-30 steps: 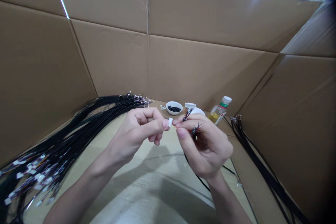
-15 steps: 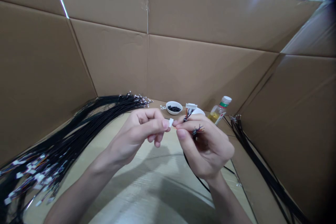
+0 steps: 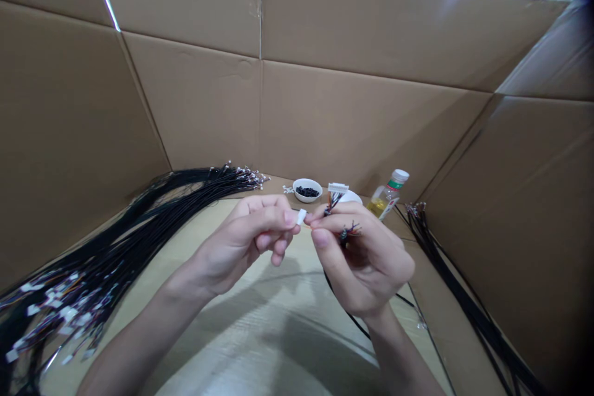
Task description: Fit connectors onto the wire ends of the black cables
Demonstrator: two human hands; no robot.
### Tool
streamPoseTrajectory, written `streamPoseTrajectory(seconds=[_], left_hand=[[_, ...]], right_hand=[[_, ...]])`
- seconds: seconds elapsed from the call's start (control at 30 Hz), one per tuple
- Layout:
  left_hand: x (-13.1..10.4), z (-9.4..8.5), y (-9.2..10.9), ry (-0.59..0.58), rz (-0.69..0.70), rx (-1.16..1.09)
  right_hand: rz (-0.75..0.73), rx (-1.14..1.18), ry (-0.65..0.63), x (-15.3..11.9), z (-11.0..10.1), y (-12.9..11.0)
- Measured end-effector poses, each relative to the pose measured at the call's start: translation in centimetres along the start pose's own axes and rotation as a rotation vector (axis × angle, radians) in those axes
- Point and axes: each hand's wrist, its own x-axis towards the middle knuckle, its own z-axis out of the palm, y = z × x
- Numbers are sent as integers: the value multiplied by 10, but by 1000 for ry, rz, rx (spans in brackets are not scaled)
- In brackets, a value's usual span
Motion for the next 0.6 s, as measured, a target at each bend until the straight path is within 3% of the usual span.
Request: streamPoseTrajectory(seconds=[0.4, 0.6], left_hand=[[0, 0, -1, -3, 3, 29], [-3, -8, -4, 69, 159, 338]], right_hand=[[-34, -52, -4, 0, 1, 0], [-85, -174, -48, -2, -4, 1]])
